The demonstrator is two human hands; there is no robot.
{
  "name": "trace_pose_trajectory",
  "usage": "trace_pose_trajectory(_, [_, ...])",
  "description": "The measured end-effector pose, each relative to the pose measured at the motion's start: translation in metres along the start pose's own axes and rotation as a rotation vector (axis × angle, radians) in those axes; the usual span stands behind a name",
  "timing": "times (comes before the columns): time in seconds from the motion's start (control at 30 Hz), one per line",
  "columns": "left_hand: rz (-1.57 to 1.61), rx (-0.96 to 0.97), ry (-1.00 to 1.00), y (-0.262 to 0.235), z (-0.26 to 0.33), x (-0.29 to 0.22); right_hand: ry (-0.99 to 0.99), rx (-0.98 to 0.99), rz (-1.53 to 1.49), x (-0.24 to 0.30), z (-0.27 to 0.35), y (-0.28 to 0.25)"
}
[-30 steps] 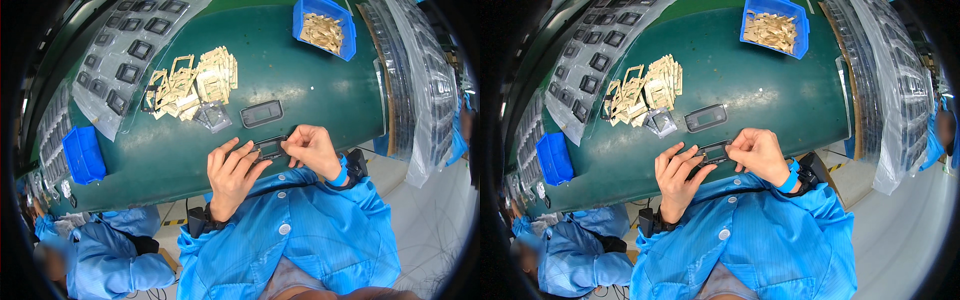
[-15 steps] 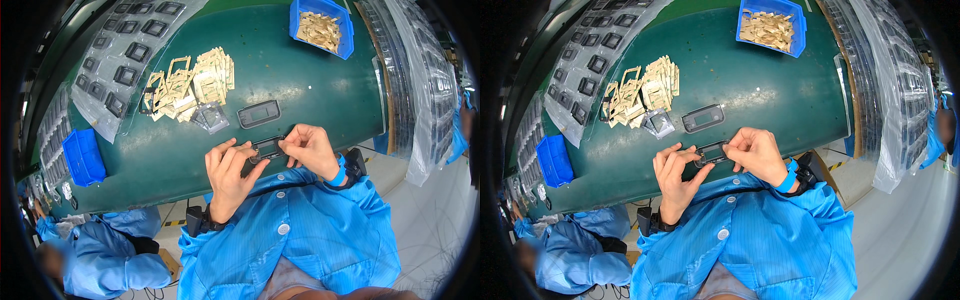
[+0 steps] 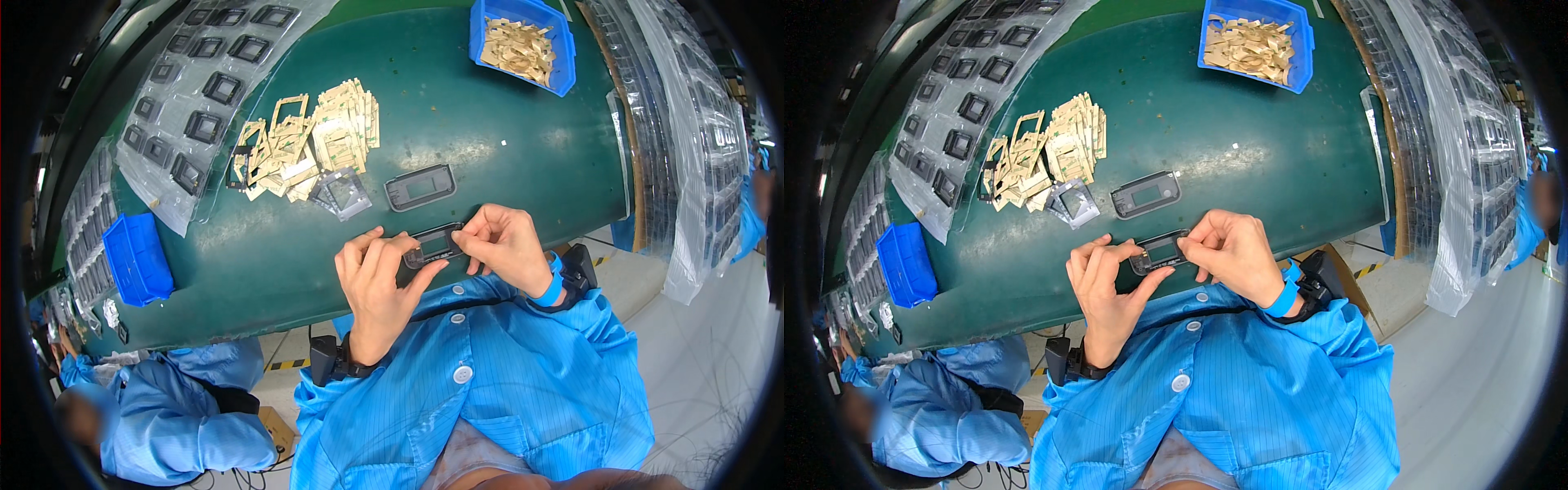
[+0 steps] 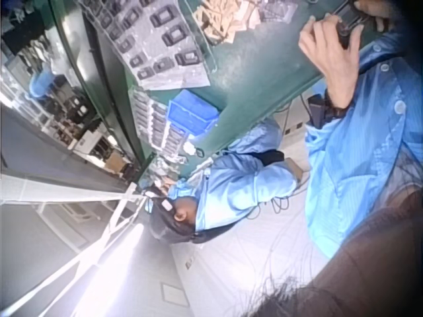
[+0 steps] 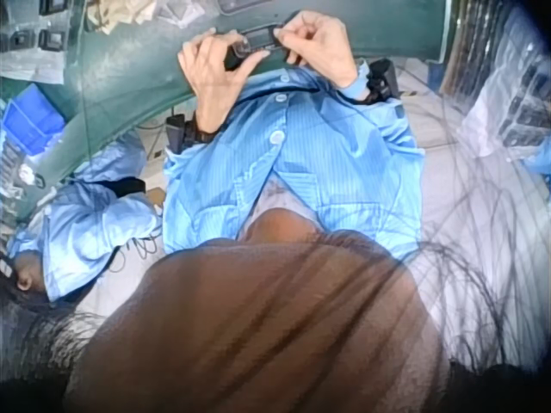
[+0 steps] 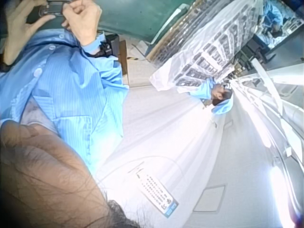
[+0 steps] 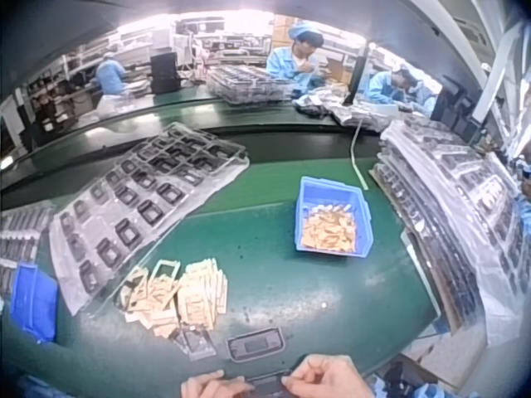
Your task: Assembling the housing and internal display components of a small electronic device at a factory workstation.
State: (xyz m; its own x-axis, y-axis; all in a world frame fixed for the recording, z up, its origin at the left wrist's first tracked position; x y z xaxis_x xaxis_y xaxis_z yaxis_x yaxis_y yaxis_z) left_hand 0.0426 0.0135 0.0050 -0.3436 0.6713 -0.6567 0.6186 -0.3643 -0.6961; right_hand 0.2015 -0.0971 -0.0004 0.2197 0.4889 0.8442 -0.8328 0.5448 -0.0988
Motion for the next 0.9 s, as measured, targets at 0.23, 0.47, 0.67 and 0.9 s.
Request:
trace_pose_trajectory(0.23, [-0.116,0.013,-0.021,0.003,-0.001,-0.005,-0.001,0.010,0.002,0.000,-0.001,0.000])
trace_pose_trajectory(0.47, [-0.189,0.048,0.056,0.003,-0.006,-0.014,0.014,0.013,-0.020,0.000,0.000,0.000])
trace_pose_trajectory(0.67, [-0.032,0.098,0.115,0.012,-0.007,-0.010,0.029,0.016,-0.007,0.000,-0.001,-0.001])
trace_pose_trajectory(0.9, [-0.022,0.086,0.136,0.012,-0.007,-0.009,0.093,0.102,-0.068,0.004,-0.001,-0.006])
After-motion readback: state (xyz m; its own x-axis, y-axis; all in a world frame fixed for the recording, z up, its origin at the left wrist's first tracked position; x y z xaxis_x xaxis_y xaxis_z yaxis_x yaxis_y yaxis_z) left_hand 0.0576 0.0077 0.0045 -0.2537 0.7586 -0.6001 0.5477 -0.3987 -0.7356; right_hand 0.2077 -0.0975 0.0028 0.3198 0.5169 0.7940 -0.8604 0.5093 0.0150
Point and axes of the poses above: each hand's wrist, its own z-axis away from the middle knuckle, its own y-axis out of the palm, x = y × z, the point moved 4 cm from there along -z, towards the middle knuckle, and after that the axes turned 3 degrees about -z, right-handed, at the moved point
